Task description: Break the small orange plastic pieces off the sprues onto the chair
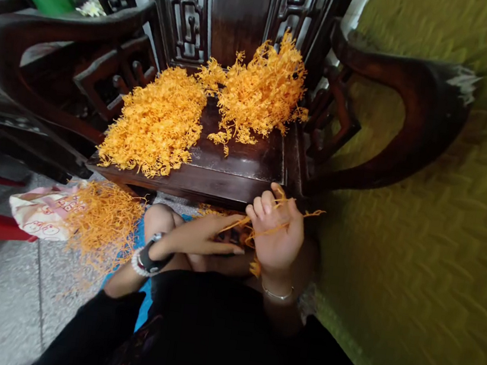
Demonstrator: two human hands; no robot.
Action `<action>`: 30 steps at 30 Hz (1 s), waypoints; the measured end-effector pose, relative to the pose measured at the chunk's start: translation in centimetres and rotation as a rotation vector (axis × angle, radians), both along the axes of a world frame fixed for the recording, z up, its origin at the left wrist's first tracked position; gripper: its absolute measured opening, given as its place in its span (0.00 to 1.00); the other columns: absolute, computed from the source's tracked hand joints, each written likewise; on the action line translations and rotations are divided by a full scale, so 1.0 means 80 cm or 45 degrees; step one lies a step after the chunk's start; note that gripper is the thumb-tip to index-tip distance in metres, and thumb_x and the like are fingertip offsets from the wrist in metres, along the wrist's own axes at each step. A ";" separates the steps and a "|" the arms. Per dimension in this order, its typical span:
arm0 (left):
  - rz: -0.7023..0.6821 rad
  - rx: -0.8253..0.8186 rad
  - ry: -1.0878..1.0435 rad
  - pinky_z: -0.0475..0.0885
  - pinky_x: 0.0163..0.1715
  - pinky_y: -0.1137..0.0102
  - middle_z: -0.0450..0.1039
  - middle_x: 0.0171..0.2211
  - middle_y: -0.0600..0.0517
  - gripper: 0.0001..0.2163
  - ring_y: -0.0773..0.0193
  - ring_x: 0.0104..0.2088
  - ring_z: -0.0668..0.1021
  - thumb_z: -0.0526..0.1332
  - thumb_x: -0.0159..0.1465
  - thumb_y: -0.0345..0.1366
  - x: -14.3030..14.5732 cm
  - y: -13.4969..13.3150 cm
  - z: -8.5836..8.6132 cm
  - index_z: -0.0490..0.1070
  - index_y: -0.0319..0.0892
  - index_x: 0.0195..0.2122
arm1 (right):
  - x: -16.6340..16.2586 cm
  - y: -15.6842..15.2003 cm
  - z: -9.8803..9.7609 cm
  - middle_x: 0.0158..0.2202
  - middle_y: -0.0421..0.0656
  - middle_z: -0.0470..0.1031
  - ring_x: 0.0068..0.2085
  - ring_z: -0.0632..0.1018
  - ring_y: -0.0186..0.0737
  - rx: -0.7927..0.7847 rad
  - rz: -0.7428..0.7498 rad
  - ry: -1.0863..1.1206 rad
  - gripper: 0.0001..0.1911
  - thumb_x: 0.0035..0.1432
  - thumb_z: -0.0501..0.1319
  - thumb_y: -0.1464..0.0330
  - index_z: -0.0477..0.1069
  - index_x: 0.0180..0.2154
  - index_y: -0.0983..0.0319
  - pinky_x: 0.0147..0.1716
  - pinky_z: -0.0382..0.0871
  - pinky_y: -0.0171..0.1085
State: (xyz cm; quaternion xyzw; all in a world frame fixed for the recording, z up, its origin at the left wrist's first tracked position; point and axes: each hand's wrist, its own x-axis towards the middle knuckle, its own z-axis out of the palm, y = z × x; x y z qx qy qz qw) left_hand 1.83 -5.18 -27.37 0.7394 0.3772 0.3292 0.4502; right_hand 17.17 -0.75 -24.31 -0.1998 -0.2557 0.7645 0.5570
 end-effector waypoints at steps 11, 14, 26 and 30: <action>0.636 -0.644 -1.014 0.53 0.17 0.74 0.44 0.12 0.60 0.25 0.74 0.14 0.52 0.58 0.63 0.51 -0.018 -0.037 -0.055 0.52 0.41 0.16 | 0.010 0.002 -0.043 0.45 0.45 0.76 0.51 0.75 0.45 -0.031 0.433 -0.282 0.13 0.58 0.60 0.60 0.71 0.43 0.59 0.45 0.74 0.46; 0.756 -0.700 -1.146 0.48 0.16 0.74 0.43 0.13 0.61 0.23 0.76 0.14 0.48 0.63 0.59 0.49 -0.016 -0.041 -0.058 0.54 0.41 0.18 | 0.012 -0.011 -0.057 0.55 0.50 0.70 0.57 0.71 0.49 -0.112 0.596 -0.260 0.22 0.57 0.60 0.53 0.70 0.48 0.60 0.42 0.76 0.46; 1.112 -0.339 -0.838 0.57 0.21 0.71 0.55 0.18 0.56 0.32 0.67 0.19 0.61 0.42 0.64 0.63 -0.008 -0.048 -0.073 0.71 0.40 0.45 | 0.021 -0.064 -0.083 0.34 0.42 0.80 0.32 0.79 0.37 -0.371 0.722 -0.393 0.11 0.54 0.67 0.60 0.78 0.37 0.59 0.33 0.75 0.34; 1.568 0.403 -0.163 0.67 0.38 0.62 0.66 0.41 0.45 0.39 0.54 0.41 0.71 0.57 0.50 0.69 0.007 -0.065 -0.070 0.64 0.43 0.53 | 0.020 -0.056 -0.082 0.31 0.42 0.80 0.33 0.79 0.37 -0.288 0.628 -0.576 0.10 0.51 0.69 0.60 0.80 0.33 0.60 0.34 0.75 0.34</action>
